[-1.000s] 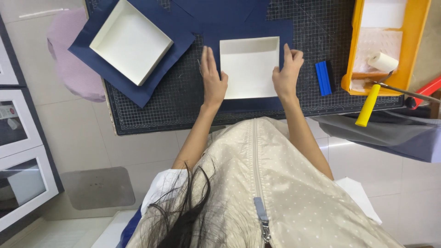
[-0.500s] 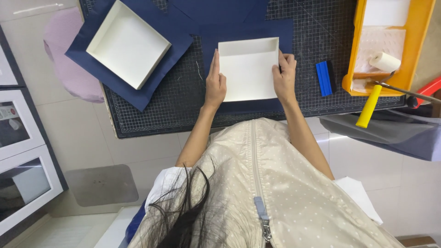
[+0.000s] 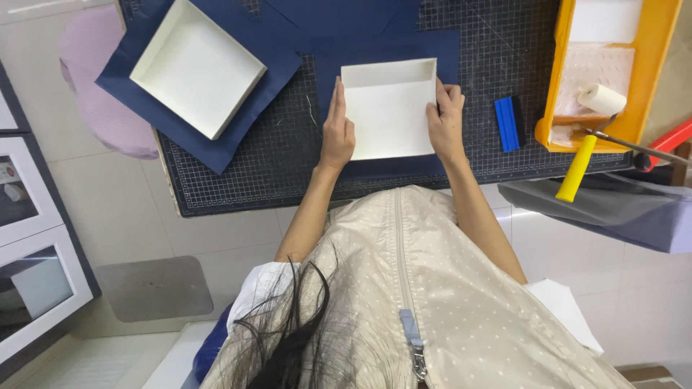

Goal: Applying glue to cardboard and wrapping it with paper to assemble a box.

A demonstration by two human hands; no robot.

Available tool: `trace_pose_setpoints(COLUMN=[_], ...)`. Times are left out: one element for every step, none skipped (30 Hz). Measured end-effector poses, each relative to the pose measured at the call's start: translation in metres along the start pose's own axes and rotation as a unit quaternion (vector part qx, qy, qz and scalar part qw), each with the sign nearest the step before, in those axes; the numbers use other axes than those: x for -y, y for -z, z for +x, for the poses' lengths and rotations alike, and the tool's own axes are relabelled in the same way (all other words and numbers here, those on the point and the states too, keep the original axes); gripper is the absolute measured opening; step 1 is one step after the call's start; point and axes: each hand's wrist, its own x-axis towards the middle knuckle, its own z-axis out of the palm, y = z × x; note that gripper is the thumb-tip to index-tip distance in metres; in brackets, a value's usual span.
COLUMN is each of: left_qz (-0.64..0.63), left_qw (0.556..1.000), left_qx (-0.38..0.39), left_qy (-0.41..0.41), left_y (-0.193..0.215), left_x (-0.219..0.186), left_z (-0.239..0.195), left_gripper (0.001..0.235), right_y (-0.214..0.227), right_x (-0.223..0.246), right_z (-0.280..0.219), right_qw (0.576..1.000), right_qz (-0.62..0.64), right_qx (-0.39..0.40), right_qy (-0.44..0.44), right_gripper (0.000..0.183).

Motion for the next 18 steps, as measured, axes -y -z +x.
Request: trace_pose_setpoints(left_qz=[0.0, 0.006, 0.011, 0.01, -0.007, -0.024, -0.024, 0.008, 0.039, 0.04, 0.071, 0.101, 0.102, 0.089, 0.077, 0.079, 0.084, 0.09], left_qw=[1.0, 1.0, 1.0, 1.0, 0.999, 0.998, 0.998, 0.999, 0.999, 0.999, 0.992, 0.975, 0.975, 0.967, 0.958, 0.958, 0.955, 0.952], left_qx=[0.0, -0.001, -0.001, 0.0, 0.033, 0.065, 0.064, 0.039, 0.012, 0.01, -0.046, -0.102, -0.101, -0.1, -0.098, -0.095, -0.082, -0.069], left_qy=[0.0, -0.003, -0.007, -0.006, -0.005, -0.005, -0.005, 0.005, 0.011, 0.009, 0.089, 0.17, 0.17, 0.215, 0.259, 0.26, 0.272, 0.283], left_y=[-0.001, -0.002, -0.004, -0.001, 0.002, 0.006, 0.008, 0.01, 0.013, 0.017, 0.021, 0.024, 0.022, 0.02, 0.019, 0.021, 0.021, 0.021], left_x=[0.003, 0.005, 0.008, 0.007, 0.005, 0.004, 0.003, 0.001, 0.0, -0.003, -0.006, -0.009, -0.007, -0.005, -0.003, 0.004, 0.011, 0.018], left_z=[0.001, 0.001, 0.0, -0.001, -0.001, -0.001, -0.003, -0.004, -0.001, -0.007, -0.011, -0.016, -0.017, -0.02, -0.023, -0.027, -0.025, -0.022], left_gripper=[0.076, 0.076, 0.077, 0.077, 0.076, 0.076, 0.076, 0.068, 0.064, 0.064, 0.07, 0.076, 0.076, 0.082, 0.088, 0.088, 0.088, 0.089], right_y=[0.0, 0.0, 0.0, 0.004, 0.008, 0.012, 0.015, 0.018, 0.021, 0.024, 0.028, 0.032, 0.032, 0.032, 0.031, 0.026, 0.024, 0.021], right_x=[0.001, 0.002, 0.002, 0.004, 0.007, 0.011, 0.008, 0.006, 0.004, 0.003, 0.002, -0.001, -0.003, -0.005, -0.007, -0.014, -0.02, -0.026], right_z=[0.001, 0.001, -0.001, 0.0, 0.001, 0.003, 0.0, -0.003, -0.002, -0.009, -0.014, -0.02, -0.02, -0.02, -0.023, -0.025, -0.021, -0.017], right_qw=[1.0, 1.0, 1.0, 1.0, 0.999, 0.997, 0.997, 0.997, 0.996, 0.996, 0.993, 0.981, 0.981, 0.978, 0.974, 0.974, 0.971, 0.968], right_qz=[0.0, -0.004, -0.01, -0.01, -0.02, -0.03, -0.029, -0.054, -0.078, -0.078, -0.079, -0.079, -0.078, -0.071, -0.064, -0.063, -0.056, -0.05], right_qx=[0.001, 0.002, 0.004, 0.004, 0.038, 0.072, 0.072, 0.052, 0.03, 0.029, -0.028, -0.086, -0.085, -0.084, -0.083, -0.082, -0.081, -0.079], right_qy=[0.0, 0.002, 0.002, 0.001, -0.014, -0.028, -0.027, -0.025, -0.021, -0.018, -0.087, -0.156, -0.157, -0.178, -0.2, -0.204, -0.218, -0.233], right_gripper=[0.056, 0.056, 0.055, 0.055, 0.053, 0.051, 0.051, 0.048, 0.047, 0.047, 0.046, 0.046, 0.046, 0.055, 0.066, 0.066, 0.071, 0.076])
